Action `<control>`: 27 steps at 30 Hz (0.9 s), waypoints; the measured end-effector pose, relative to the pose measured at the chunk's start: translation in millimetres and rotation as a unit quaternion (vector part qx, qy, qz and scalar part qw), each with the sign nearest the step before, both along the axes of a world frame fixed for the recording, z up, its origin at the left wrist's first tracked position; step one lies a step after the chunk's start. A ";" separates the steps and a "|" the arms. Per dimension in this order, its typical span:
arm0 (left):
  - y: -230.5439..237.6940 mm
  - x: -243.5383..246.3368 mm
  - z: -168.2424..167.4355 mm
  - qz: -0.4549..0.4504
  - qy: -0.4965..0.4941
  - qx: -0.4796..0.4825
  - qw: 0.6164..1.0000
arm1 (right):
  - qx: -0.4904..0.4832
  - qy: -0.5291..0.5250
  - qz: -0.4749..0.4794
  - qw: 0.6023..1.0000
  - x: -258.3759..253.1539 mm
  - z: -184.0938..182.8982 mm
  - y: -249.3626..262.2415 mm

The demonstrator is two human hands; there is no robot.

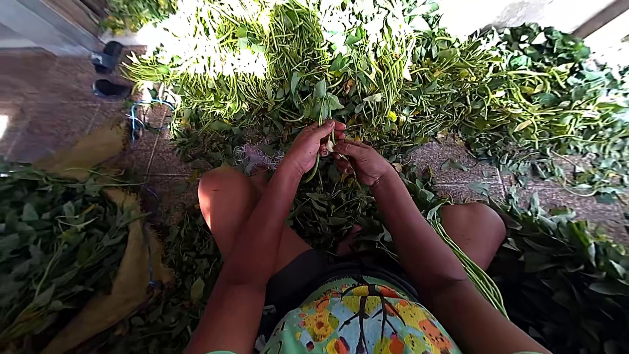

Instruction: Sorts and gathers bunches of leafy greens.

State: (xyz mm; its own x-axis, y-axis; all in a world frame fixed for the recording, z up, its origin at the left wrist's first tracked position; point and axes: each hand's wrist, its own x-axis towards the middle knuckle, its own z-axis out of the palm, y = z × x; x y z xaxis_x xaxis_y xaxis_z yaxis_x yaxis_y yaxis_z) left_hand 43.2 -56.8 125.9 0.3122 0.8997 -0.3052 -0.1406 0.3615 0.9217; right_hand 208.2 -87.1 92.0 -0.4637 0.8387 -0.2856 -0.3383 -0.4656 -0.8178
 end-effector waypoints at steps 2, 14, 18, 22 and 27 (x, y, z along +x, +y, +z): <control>1.1 1.7 -3.0 -0.002 -0.003 0.002 1.000 | 0.002 -0.038 0.020 0.999 1.5 2.9 -3.4; 23.4 -18.6 9.0 0.285 -0.189 -0.133 0.930 | 0.237 -0.464 0.203 0.829 -14.9 23.3 -44.6; 34.6 -42.7 21.1 0.375 -0.152 0.000 0.915 | 0.228 -0.547 0.167 0.788 16.3 16.0 -1.8; 31.9 -51.4 27.4 0.356 -0.130 0.025 0.925 | 0.217 -0.604 -0.109 0.759 70.0 16.2 102.0; 19.8 -47.9 27.0 0.229 -0.149 -0.094 0.957 | 0.108 -0.563 -0.388 0.722 119.9 18.0 219.2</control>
State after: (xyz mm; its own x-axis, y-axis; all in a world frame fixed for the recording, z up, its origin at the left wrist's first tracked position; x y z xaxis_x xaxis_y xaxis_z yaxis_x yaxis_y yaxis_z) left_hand -4.8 -37.0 152.9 -0.0036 0.9006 -0.4347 -0.5704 0.3552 0.7406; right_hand 328.1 132.1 110.0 0.5929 0.8029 0.0616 0.5080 -0.3136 -0.8023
